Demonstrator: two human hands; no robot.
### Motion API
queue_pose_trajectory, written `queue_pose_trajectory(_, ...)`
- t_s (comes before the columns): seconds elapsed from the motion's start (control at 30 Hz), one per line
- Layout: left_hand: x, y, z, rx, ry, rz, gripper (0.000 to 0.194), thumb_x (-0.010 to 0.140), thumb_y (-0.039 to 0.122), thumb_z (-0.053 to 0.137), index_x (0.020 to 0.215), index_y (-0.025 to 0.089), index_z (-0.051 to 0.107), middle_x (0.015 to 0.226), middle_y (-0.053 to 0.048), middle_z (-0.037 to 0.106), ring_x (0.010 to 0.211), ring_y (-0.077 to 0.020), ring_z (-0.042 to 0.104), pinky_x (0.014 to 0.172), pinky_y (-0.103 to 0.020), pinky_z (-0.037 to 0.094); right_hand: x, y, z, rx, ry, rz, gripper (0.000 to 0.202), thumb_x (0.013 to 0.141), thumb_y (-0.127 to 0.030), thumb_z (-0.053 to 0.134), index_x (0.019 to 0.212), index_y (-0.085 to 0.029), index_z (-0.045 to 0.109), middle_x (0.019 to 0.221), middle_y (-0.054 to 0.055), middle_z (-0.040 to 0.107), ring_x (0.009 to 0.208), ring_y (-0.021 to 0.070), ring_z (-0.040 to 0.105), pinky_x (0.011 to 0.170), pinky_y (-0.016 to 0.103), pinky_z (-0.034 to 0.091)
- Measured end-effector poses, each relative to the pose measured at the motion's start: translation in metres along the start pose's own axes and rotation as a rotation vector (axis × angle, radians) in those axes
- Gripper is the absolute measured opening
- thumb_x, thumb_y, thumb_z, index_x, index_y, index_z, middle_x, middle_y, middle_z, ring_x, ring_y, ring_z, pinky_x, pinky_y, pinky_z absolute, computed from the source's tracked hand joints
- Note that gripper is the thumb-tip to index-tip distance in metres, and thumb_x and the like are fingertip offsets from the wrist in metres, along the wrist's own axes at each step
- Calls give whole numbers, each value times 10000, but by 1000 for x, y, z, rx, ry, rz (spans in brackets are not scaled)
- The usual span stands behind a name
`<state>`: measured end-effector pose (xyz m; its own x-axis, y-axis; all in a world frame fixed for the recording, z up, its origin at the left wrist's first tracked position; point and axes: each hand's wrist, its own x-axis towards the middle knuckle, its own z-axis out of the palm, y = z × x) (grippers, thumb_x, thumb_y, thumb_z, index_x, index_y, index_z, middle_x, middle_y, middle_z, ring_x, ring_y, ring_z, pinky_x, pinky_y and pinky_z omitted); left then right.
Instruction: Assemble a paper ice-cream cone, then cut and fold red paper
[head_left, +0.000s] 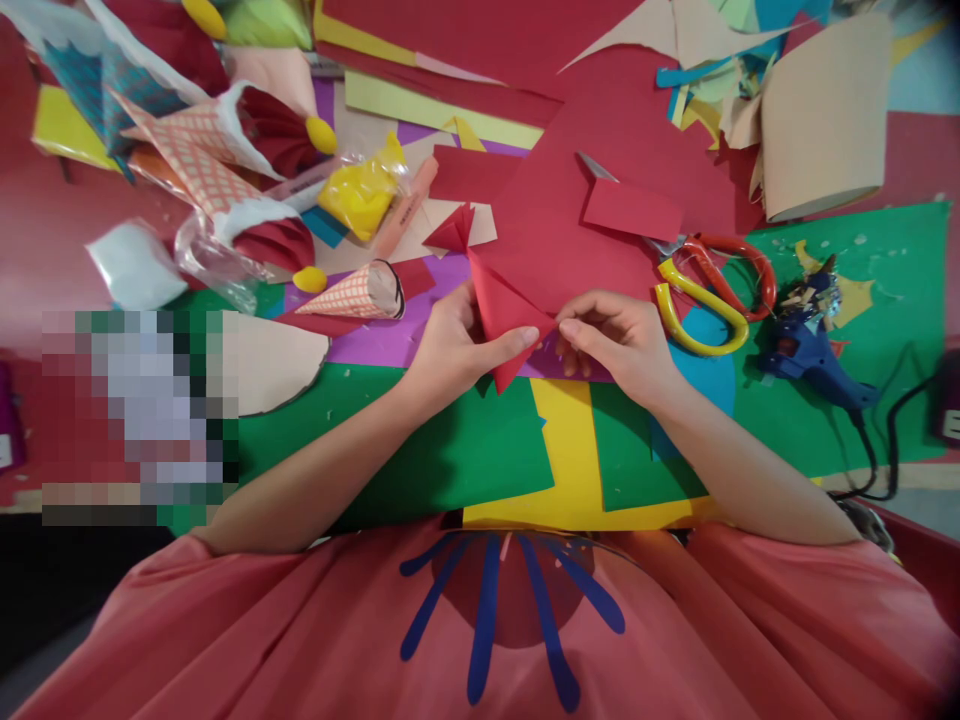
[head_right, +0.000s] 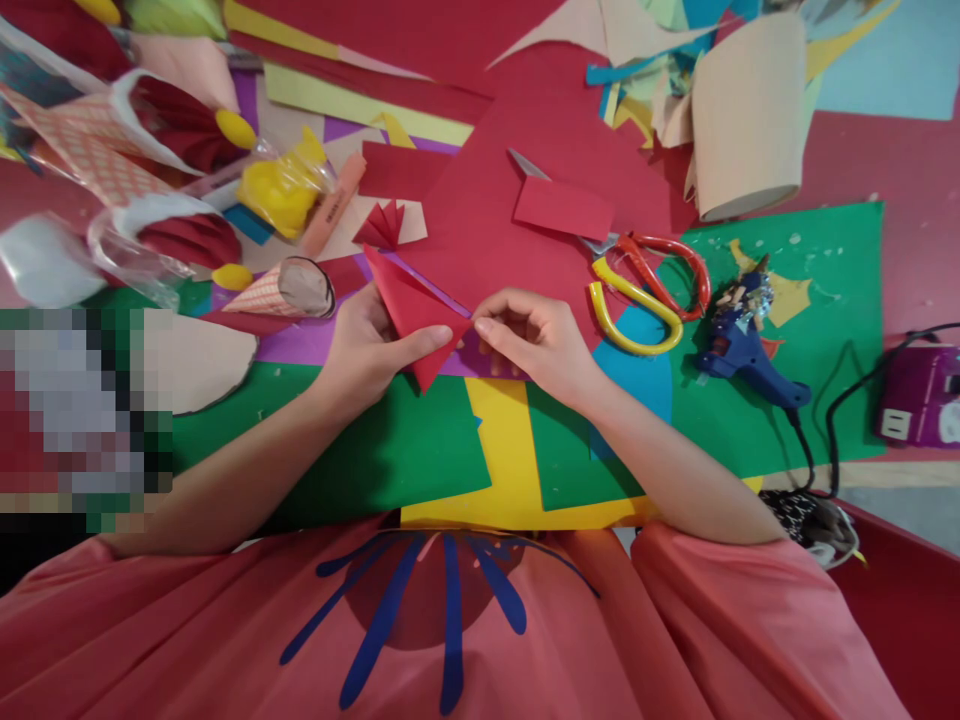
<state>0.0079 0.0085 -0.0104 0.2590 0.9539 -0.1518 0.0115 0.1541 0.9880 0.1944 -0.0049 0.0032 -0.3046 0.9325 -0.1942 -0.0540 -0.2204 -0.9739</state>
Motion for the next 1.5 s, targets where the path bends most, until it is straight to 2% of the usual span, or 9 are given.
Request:
queue_pose_trajectory(0.33,0,6,2,22,32,-33,501,608,448,811,938,149,581,934,-65,729,844,-204,706,717,-294,600,-1,1,-1,34,-13,-8,156,860,-311,631,805,-165,617,638,-45,586,500,42,538,473,165,443)
queue_pose_trajectory(0.83,0,5,2,34,22,-28,494,608,450,808,924,152,571,958,-75,726,880,-212,707,732,-292,597,0,2,-1,-2,-17,-18,186,861,-345,628,802,-169,612,635,-44,579,504,44,533,484,167,449)
queue_pose_trajectory(1.13,0,6,4,9,28,-27,464,597,412,824,890,158,568,920,-56,734,832,-185,712,698,-255,597,0,2,1,-41,-15,-40,193,840,-347,651,775,-172,601,635,-45,561,508,44,509,471,170,434)
queue_pose_trajectory(1.3,-1,8,5,14,13,-35,467,602,398,828,914,153,580,934,-60,738,851,-188,713,715,-252,598,0,3,1,-82,0,-57,198,847,-339,637,756,-170,589,630,-44,554,511,47,506,471,178,422)
queue_pose_trajectory(1.5,0,10,4,-42,-10,-70,477,615,486,804,910,150,637,879,-51,748,803,-194,725,688,-264,601,1,1,2,-64,72,-67,252,806,-392,676,728,-173,577,599,-49,552,477,46,498,443,182,409)
